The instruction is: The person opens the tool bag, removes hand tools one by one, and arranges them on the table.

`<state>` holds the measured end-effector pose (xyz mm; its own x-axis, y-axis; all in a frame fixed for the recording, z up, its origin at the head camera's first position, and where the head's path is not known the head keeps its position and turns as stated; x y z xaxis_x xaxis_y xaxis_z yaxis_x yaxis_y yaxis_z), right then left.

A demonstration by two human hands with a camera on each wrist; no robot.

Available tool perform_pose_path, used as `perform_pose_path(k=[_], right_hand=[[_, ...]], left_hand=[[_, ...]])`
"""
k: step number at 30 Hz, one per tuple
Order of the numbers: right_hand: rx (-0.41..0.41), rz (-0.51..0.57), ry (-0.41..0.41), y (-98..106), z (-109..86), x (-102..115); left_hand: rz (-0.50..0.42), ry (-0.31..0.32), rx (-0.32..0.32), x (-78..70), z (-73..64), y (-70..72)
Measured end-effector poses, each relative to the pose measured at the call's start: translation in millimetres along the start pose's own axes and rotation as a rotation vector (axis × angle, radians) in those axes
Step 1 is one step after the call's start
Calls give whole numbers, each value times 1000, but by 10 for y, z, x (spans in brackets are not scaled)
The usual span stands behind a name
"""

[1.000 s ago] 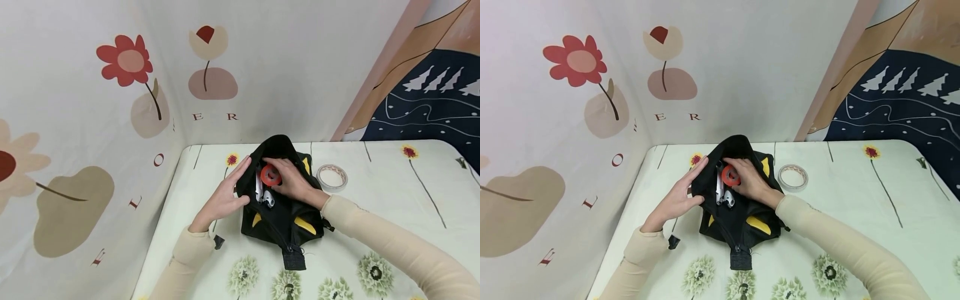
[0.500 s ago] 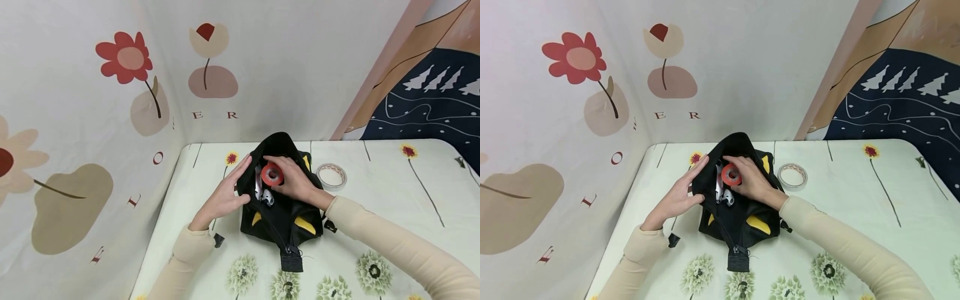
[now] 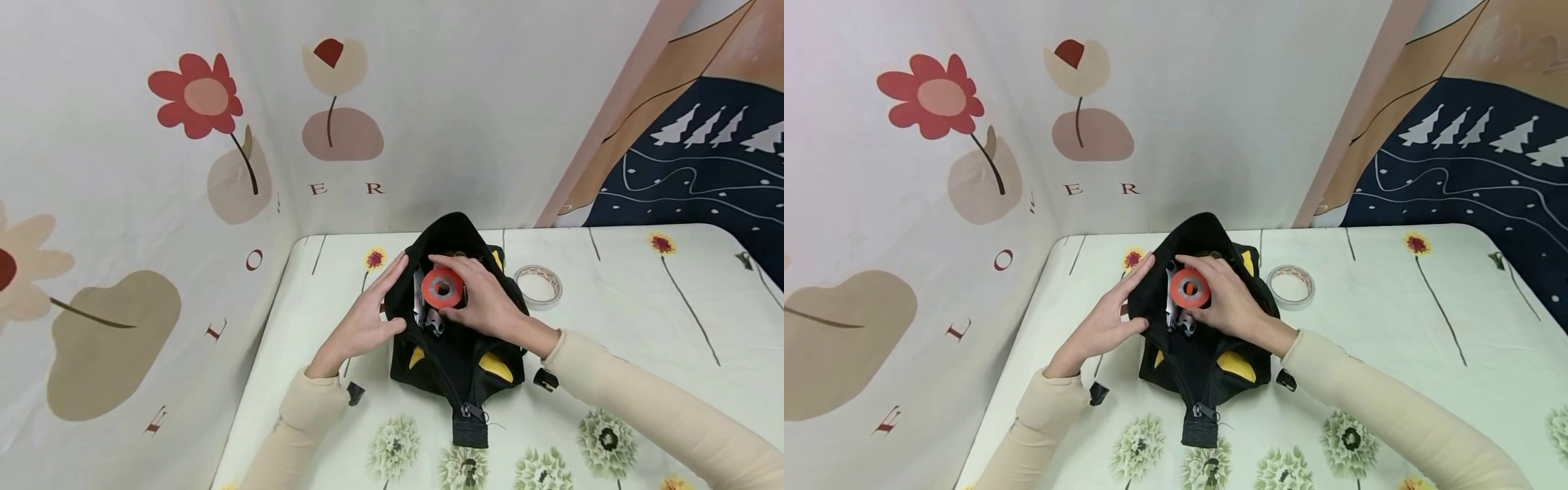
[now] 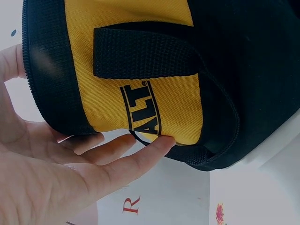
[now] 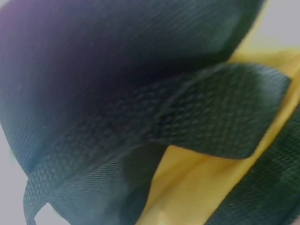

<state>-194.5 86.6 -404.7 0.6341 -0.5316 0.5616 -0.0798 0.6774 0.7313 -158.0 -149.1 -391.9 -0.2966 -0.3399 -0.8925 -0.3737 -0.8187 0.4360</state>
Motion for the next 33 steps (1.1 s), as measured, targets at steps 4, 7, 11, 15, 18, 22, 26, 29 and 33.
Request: perform_pose_path(k=[4, 7, 11, 15, 18, 22, 26, 29, 33], right_hand=[[-24, 22, -5, 94, -31, 64], [-52, 36, -3, 179, -55, 90], [-97, 43, 5, 303, -79, 110], [-140, 28, 4, 418, -111, 120], [-172, 7, -2, 484, -152, 112], [-210, -12, 1, 564, -208, 98], [-236, -19, 2, 648, -257, 87], [-248, -28, -7, 708, -296, 71], [-260, -28, -27, 764, -346, 34]], left_hand=[[3, -9, -4, 3, -1, 4], [0, -9, -5, 10, 1, -2], [-4, -3, -4, 9, 1, -5], [3, -5, -6, 9, -1, -4], [11, -15, -9, 14, -2, -3], [16, -25, -11, 14, -6, -3], [17, -19, -11, 22, -5, -6], [18, -12, -10, 22, -5, -6], [14, -11, -8, 9, -7, -6]])
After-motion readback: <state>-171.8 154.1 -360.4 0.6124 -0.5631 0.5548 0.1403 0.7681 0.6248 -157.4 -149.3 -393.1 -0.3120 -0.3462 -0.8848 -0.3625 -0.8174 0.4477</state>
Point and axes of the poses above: each hand's wrist, its own z-axis towards the middle knuckle, its own y-axis out of the back of the hand, x = y × z, the point moved 3 cm from there along z, towards the middle knuckle, and after that the axes turned 4 degrees about -z, right-handed, at the moved point
